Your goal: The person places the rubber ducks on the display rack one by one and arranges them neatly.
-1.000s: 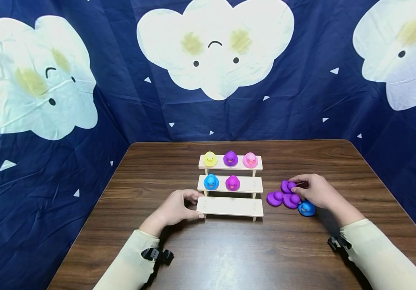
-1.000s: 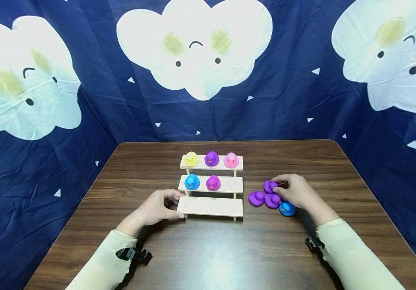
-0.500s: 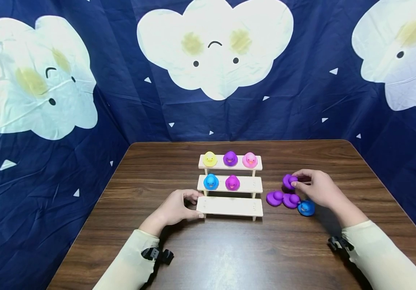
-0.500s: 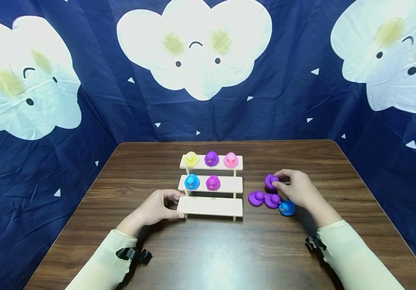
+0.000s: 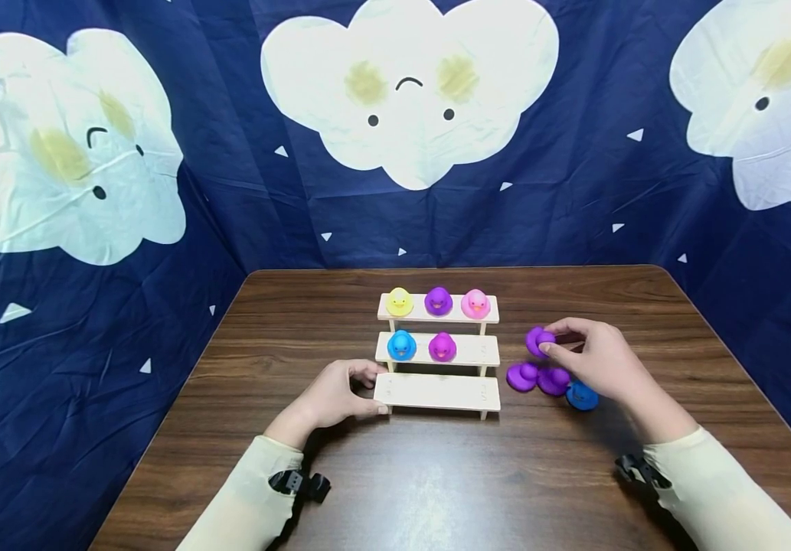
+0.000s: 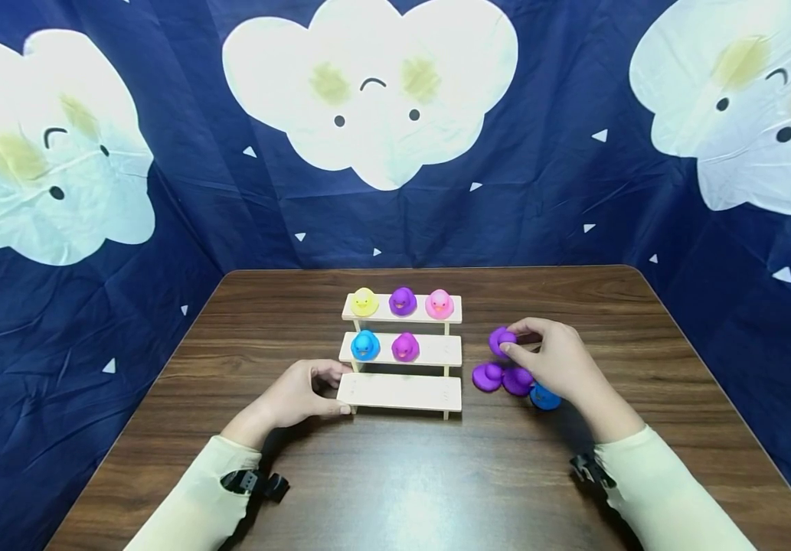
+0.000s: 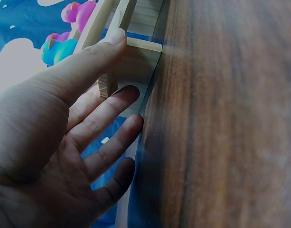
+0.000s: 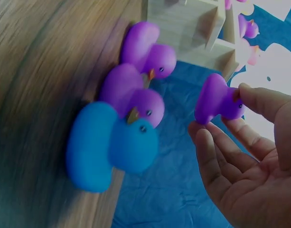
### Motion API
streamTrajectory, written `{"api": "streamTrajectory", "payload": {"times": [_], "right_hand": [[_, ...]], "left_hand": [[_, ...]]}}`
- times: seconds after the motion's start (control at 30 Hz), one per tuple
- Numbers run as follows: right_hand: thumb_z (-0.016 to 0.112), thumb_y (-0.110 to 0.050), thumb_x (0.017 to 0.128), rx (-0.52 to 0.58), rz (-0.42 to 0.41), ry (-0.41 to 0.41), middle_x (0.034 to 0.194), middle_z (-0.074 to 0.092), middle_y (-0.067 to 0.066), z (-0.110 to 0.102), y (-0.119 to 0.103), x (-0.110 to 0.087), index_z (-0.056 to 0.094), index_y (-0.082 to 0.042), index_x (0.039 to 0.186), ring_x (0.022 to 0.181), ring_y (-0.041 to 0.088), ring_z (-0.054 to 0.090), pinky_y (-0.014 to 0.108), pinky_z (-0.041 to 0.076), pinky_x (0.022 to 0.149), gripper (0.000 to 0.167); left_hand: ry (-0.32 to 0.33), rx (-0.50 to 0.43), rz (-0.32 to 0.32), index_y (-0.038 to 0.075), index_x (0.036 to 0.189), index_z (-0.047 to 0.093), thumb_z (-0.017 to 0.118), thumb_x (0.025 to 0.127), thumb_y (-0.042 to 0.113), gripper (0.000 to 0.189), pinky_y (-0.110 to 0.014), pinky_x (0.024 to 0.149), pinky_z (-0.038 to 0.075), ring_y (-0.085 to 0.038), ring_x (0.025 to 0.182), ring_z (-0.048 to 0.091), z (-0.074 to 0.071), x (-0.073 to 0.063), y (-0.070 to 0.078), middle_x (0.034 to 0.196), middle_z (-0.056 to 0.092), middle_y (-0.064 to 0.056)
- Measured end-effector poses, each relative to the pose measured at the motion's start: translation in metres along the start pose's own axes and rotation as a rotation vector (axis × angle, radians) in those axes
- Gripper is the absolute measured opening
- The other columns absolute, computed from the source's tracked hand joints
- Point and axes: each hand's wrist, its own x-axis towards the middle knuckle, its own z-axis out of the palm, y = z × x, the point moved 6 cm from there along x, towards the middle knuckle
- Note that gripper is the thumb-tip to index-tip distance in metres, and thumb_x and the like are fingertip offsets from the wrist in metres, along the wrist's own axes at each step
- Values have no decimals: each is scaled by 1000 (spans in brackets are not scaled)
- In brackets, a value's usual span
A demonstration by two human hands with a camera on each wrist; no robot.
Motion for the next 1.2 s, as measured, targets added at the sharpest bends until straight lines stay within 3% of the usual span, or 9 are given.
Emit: {"api": "streamTrajectory", "payload": {"times": [0.47, 1.2], "right_hand": [[83, -29, 93, 70, -33, 2, 100, 77, 5, 10, -22, 2, 77, -15, 111, 77, 18, 73, 31, 57, 69, 24], [86, -24, 90, 143, -99, -32, 98, 78, -1, 37, -52, 13, 78, -15, 111, 84, 15, 73, 31, 57, 73, 25]], "left_hand": [[3, 10, -6, 25, 119, 75, 98, 74, 28, 51, -38, 91, 53, -12, 99, 65, 0, 0, 1, 100, 71, 13], [-3, 11, -7, 25, 118, 75, 98, 74, 28, 50, -39, 91, 53, -13, 99, 66, 0, 1, 0, 100, 71, 13]]}}
